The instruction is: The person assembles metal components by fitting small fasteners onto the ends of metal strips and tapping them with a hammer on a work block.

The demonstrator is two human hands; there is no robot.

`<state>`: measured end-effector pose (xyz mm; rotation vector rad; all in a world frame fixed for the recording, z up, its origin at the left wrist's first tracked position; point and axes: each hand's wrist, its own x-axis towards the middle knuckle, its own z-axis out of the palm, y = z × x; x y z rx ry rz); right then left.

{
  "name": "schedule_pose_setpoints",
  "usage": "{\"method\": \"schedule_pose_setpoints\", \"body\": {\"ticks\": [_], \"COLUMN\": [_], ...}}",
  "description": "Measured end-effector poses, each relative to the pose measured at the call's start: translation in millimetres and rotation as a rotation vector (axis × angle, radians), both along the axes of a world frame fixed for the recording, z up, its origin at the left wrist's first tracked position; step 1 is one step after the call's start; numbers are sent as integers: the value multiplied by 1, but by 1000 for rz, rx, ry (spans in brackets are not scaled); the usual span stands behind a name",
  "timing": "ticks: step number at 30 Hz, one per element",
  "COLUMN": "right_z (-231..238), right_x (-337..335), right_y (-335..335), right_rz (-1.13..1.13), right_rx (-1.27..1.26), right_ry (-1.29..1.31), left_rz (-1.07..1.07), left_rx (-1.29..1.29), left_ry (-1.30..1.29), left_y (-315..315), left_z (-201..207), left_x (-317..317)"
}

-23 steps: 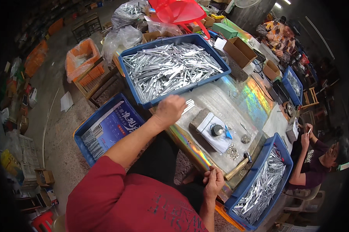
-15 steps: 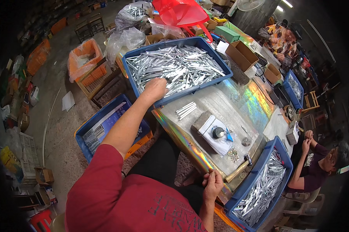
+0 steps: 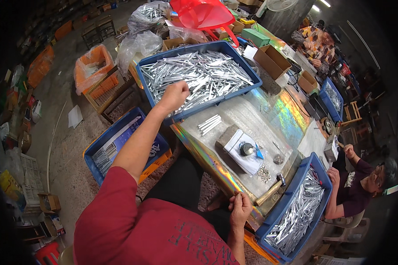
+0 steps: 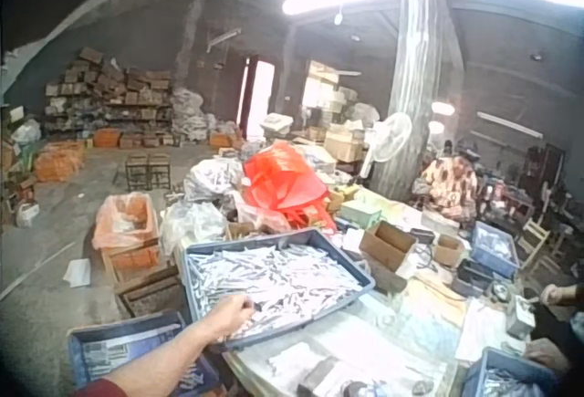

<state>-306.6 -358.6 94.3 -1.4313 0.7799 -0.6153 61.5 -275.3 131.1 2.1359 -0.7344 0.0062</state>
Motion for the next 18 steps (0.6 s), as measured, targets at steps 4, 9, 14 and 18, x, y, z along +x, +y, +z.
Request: {"method": "schedule_pose_setpoints", "body": {"ticks": [4, 9, 14, 18], "right_z": [-2, 0, 9, 13], "right_x": [-3, 3, 15, 19], "right_y": [-1, -1, 3, 2], "right_rz": [-2, -15, 59, 105], "right_rx": [5, 49, 101, 304], "right_ry": [12, 37, 24, -52], "left_rz": [-176, -390, -492, -541], "left_rx": [-584, -719, -776, -776], "left_ry": [178, 557, 959, 1149], "left_y": [-2, -12, -25, -36], "left_z": [23, 43, 19, 1], "left_x": [-20, -75, -125, -163]}}
